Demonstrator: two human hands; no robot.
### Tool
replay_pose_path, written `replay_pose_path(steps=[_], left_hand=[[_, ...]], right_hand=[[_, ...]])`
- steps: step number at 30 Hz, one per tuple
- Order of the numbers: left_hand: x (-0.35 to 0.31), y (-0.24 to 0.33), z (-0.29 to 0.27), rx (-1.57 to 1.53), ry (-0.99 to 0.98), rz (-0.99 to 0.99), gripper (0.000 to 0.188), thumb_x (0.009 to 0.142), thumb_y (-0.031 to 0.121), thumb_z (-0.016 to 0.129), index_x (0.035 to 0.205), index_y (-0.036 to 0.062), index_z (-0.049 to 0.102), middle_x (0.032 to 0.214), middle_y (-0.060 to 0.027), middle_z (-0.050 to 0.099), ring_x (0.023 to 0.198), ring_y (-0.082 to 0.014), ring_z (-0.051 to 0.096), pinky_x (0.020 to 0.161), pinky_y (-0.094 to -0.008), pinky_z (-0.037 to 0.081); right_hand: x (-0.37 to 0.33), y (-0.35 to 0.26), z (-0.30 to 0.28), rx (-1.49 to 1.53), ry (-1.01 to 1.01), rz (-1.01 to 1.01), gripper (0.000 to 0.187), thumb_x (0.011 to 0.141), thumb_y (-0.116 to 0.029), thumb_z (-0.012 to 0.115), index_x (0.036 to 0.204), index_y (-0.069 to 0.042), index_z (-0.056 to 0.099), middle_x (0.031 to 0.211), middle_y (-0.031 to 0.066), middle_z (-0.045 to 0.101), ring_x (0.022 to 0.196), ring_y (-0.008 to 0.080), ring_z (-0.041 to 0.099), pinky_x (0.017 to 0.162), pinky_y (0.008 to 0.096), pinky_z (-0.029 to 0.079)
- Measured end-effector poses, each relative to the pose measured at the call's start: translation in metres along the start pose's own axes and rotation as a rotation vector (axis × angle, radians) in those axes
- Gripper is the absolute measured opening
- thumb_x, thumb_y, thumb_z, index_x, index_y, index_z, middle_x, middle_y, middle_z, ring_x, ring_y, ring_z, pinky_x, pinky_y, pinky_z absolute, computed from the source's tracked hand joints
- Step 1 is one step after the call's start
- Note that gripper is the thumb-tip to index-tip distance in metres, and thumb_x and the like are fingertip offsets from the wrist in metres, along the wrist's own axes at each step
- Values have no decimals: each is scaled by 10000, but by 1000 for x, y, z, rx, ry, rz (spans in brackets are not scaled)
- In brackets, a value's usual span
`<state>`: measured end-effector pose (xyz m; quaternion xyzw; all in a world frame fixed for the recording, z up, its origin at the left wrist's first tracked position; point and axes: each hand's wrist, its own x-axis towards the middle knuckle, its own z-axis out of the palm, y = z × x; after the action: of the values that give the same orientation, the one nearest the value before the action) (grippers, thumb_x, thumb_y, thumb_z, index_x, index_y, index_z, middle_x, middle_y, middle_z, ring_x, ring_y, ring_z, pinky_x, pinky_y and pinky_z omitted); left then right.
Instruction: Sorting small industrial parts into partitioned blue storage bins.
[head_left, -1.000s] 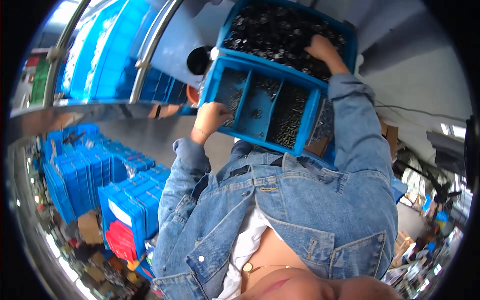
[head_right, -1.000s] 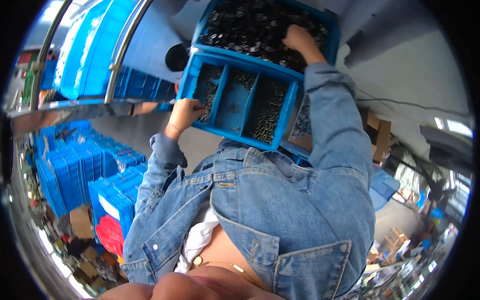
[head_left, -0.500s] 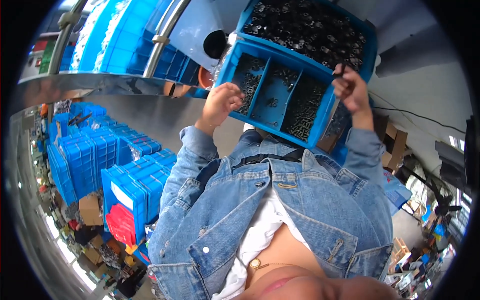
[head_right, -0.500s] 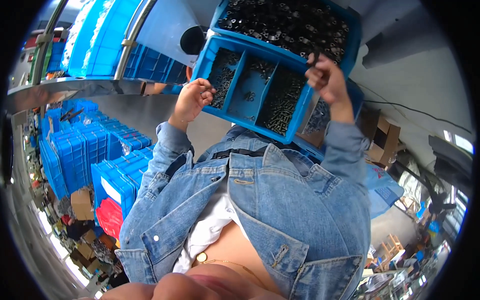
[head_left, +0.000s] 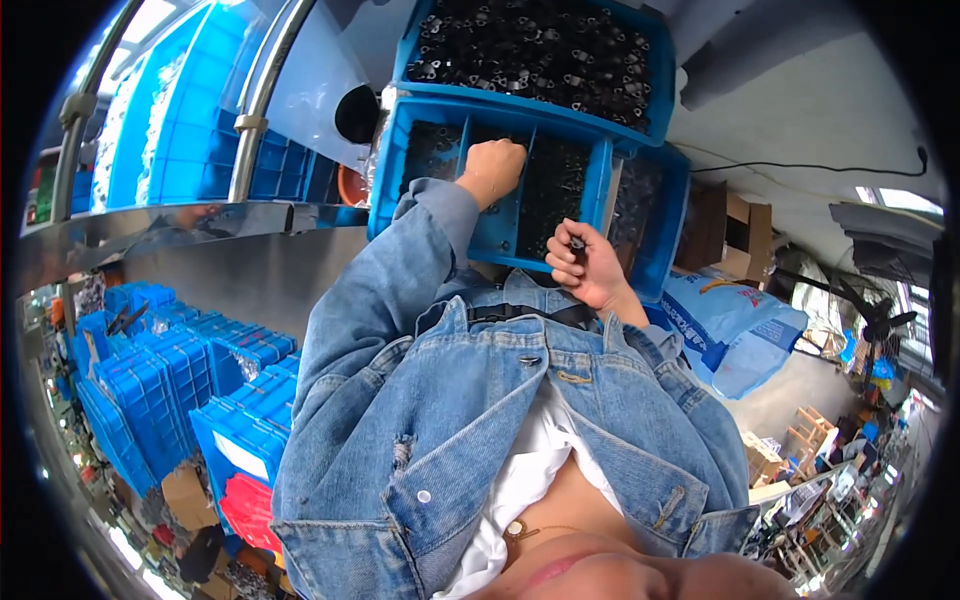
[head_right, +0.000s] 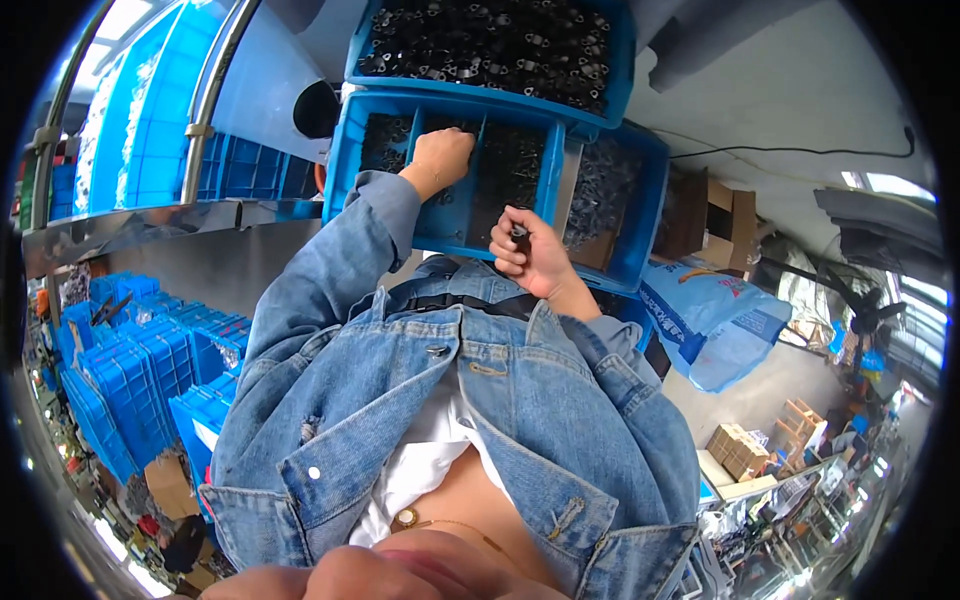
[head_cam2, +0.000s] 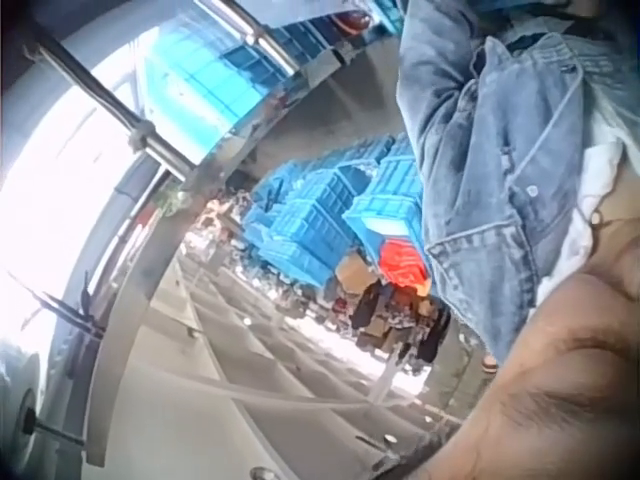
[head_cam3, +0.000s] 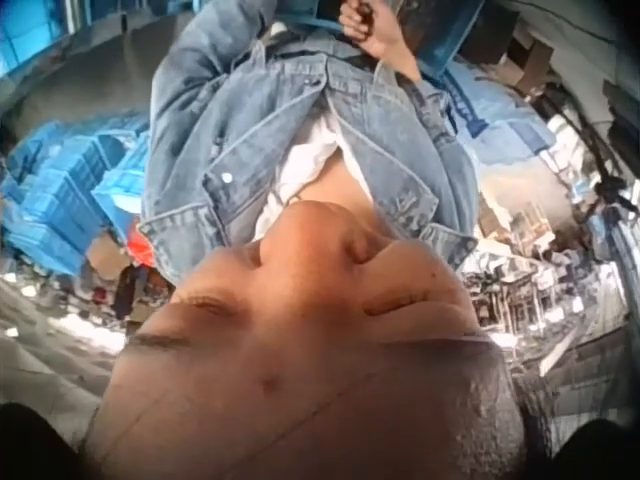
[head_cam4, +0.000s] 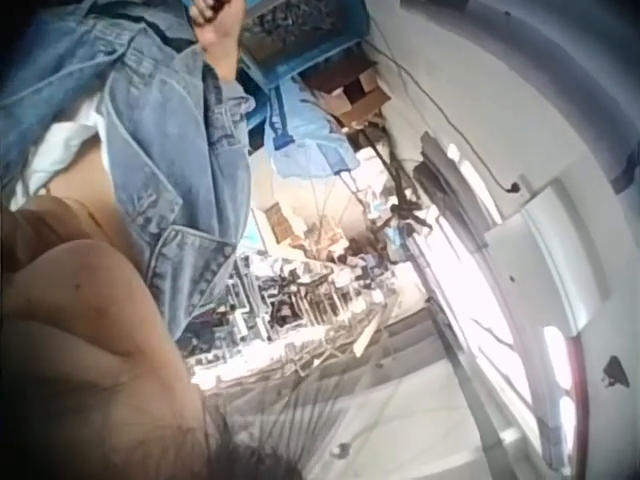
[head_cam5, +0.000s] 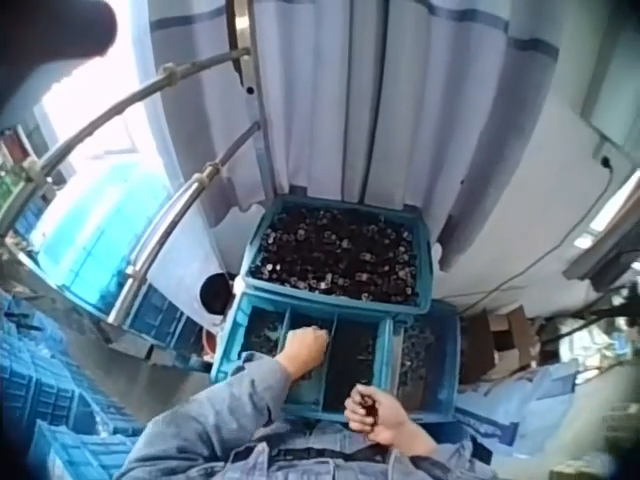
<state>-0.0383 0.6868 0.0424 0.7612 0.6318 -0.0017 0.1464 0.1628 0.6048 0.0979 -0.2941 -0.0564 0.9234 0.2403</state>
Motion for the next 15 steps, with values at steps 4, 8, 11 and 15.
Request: replay_pose_path(steps=[4,8,11,15], left_hand=[[11,-1,8,6,-27,-23,140,724,102,556,828,84,648,867,-122,651,836,-303,627,694,-409,515],[4,-6,-25,24,-52,42,167,710,168,606,847,90,660,870,-113,656,816,-290,633,687,-401,517],[-28,4,-91,-142,-164,90,283,692,285,659,890,84,672,845,-113,657,797,-284,632,675,-396,516],[-58,33,-120,-310,-241,338,356,676,391,658,832,72,682,745,-143,640,716,-314,625,606,-408,501]], right_hand=[[-3,7,3,121,176,-62,219,902,-235,485,769,-61,495,716,61,486,631,144,488,533,247,420],[-1,7,-16,212,228,-146,214,896,-220,506,814,-25,538,851,115,560,787,223,553,688,314,485],[-5,10,-13,245,209,-196,206,877,-208,539,828,-9,557,896,150,588,825,265,571,761,357,494],[10,13,-28,223,241,-204,294,887,-195,508,1041,55,519,1028,196,567,963,309,541,848,358,458]])
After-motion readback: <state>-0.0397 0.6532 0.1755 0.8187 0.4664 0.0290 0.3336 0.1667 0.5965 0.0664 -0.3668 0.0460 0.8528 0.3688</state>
